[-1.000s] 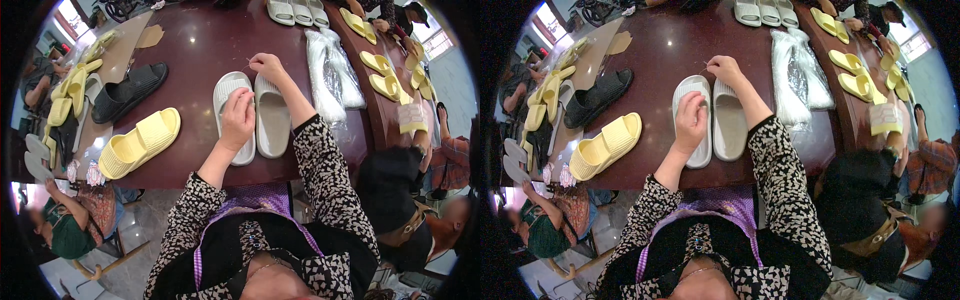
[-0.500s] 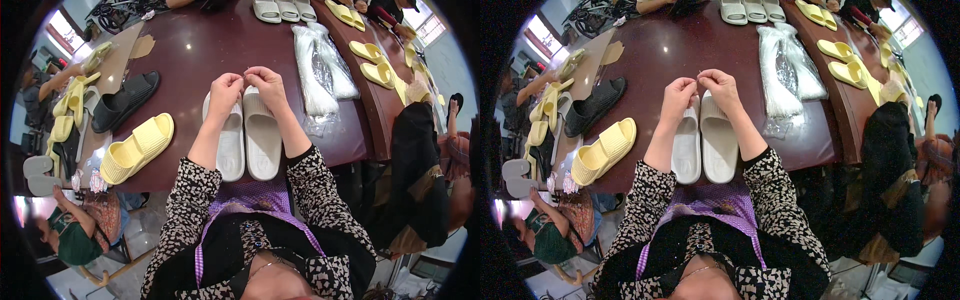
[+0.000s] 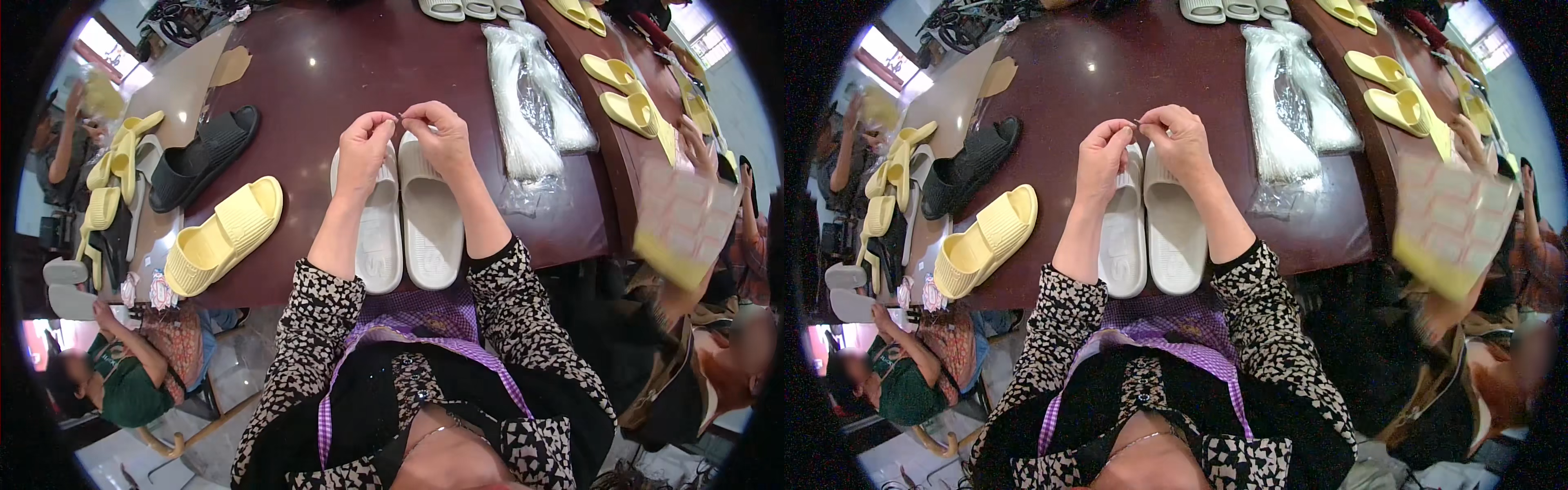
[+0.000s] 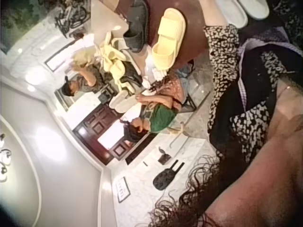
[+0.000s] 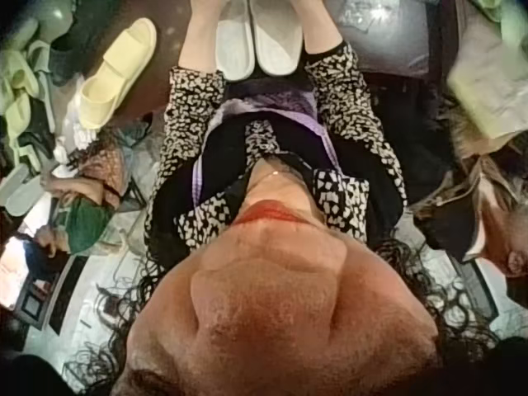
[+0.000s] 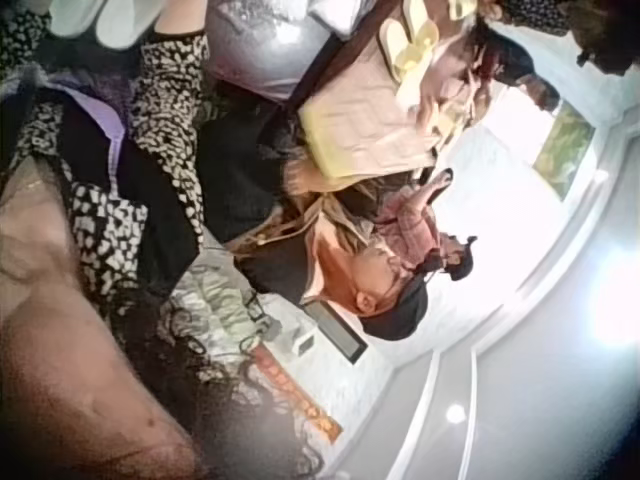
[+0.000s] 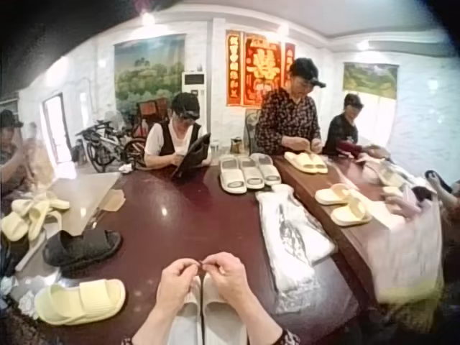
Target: The person pairs slippers by threading plastic fasteners through the slides and securing them together by hand.
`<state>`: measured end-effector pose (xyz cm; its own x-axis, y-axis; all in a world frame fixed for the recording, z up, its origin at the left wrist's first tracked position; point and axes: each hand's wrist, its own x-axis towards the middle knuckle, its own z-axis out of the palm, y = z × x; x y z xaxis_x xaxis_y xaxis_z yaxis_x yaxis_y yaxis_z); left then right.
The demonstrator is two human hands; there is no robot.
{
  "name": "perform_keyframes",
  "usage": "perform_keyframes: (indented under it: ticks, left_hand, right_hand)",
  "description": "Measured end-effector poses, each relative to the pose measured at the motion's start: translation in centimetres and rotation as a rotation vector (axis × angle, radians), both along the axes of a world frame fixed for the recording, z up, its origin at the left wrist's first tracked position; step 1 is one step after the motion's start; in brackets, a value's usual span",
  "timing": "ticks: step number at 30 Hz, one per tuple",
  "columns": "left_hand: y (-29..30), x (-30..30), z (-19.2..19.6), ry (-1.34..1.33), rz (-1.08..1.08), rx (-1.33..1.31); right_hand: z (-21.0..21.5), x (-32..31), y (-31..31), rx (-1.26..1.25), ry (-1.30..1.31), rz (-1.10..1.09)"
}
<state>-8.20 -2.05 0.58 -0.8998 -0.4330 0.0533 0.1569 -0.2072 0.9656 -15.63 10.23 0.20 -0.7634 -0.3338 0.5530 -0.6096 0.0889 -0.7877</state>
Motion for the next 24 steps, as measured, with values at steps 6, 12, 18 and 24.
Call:
perform_keyframes:
  ticks: [6,12,18,24]
  left_hand:
    - [-0.7,0.1,-0.1,0.004,-0.137,0.008]
    - [-1.0,0.2,0.1,-0.030,-0.190,0.033]
    - [-1.1,0.2,0.2,-0.046,-0.209,0.021]
    - [-1.2,0.1,0.0,-0.056,-0.201,0.027]
  right_hand:
    - [0.1,-0.1,0.2,0.081,0.131,-0.063]
    - [0.0,-0.2,0.7,0.156,0.250,-0.046]
    - [0.0,-0.2,0.7,0.141,0.235,-0.034]
    - [0.0,0.0,0.6,0.137,0.231,-0.028]
